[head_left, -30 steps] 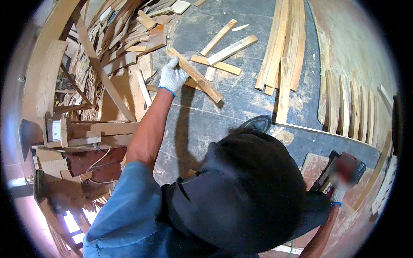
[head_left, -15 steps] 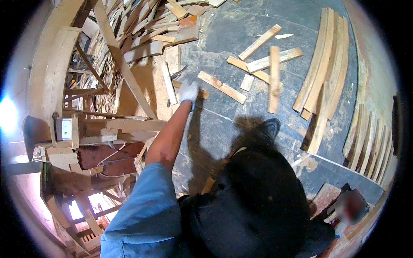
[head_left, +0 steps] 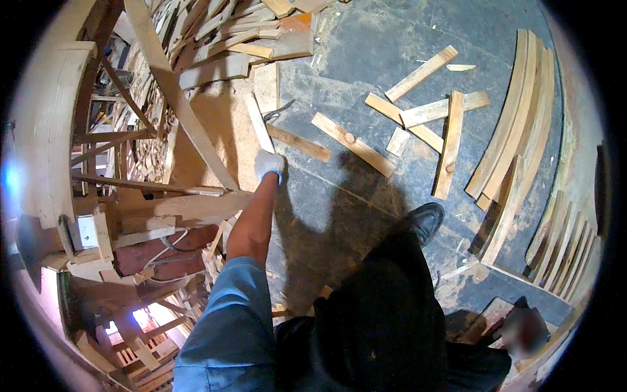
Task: The person assembles a wooden chair frame by attaching slats to a base using a pneumatic nail gun. They pick up individual wooden pieces, align them with the frame, and secure them with nails. The person also uses a hammer to tap pieces into place and adjusts the frame orientation during the process.
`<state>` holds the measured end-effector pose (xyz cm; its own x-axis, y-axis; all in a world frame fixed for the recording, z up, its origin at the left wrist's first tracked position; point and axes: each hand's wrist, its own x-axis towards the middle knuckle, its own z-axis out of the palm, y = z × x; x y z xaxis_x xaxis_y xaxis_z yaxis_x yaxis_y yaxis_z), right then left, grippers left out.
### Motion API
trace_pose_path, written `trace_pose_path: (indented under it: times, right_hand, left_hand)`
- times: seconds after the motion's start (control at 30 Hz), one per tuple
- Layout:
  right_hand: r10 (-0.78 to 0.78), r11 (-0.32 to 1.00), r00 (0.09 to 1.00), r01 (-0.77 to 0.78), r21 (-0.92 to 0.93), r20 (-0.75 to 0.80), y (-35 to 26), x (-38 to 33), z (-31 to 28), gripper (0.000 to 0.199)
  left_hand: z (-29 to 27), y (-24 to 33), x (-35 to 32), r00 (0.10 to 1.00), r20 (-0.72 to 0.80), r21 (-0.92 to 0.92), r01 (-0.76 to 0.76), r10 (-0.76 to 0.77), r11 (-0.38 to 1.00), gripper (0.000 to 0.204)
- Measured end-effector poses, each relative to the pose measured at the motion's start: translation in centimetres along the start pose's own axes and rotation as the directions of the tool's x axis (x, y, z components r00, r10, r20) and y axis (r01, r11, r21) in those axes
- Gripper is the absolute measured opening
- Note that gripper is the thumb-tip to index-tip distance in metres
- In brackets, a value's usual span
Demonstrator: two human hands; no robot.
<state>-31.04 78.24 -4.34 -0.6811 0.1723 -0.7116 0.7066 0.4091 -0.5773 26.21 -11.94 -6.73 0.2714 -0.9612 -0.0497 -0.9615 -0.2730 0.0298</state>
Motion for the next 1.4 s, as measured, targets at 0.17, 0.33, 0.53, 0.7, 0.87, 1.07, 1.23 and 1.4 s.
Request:
trace_pose_path:
  times: [0.17, 0.33, 0.53, 0.7, 0.87, 1.07, 1.23, 1.4]
  right_hand:
    - [-0.008, 1.000, 1.000, 0.008, -0.010, 0.023, 0.4, -0.1, 0.7, 0.037]
    - [-0.008, 1.000, 1.000, 0.008, -0.005, 0.015, 2.3, -1.8, -1.0, 0.042]
    - [-0.035, 0.999, 0.992, 0.039, -0.033, 0.118, 5.0, -3.3, -4.1, 0.047]
    - [-0.101, 0.992, 0.995, 0.100, -0.074, -0.017, -1.7, -8.9, 2.5, 0.025]
    - [-0.112, 0.988, 0.988, 0.100, -0.116, -0.105, -1.6, -10.3, 3.0, 0.031]
    - [-0.129, 0.990, 0.983, 0.121, -0.071, -0.129, -2.3, -11.1, 3.7, 0.032]
    - [-0.080, 0.994, 0.985, 0.067, -0.086, -0.155, -2.2, -11.2, 3.9, 0.033]
    - [-0.033, 0.995, 0.995, 0.024, -0.098, -0.096, -1.8, -11.0, 2.9, 0.029]
  left_hand:
    - [-0.9, -2.6, 0.1, 0.841, 0.477, -0.861, 0.390, 0.253, 0.328, 0.015]
    - [-4.3, 1.7, -8.3, 0.551, 0.559, -0.614, 0.777, 0.620, -0.137, 0.034]
    - [-2.8, 9.1, -14.4, 0.334, 0.557, -0.496, 0.868, 0.760, -0.018, 0.052]
    - [-0.9, 15.7, -18.2, 0.303, 0.547, -0.711, 0.660, 0.780, 0.242, 0.041]
    - [0.1, 22.1, -21.9, 0.260, 0.531, -0.847, 0.159, 0.806, 0.507, 0.039]
    - [0.1, 24.5, -25.3, 0.400, 0.470, -0.742, -0.303, 0.787, 0.598, 0.043]
    - [-1.4, 25.8, -27.0, 0.395, 0.457, -0.676, -0.428, 0.797, 0.600, 0.047]
    - [-2.1, 26.8, -29.3, 0.357, 0.448, -0.642, -0.510, 0.820, 0.572, 0.047]
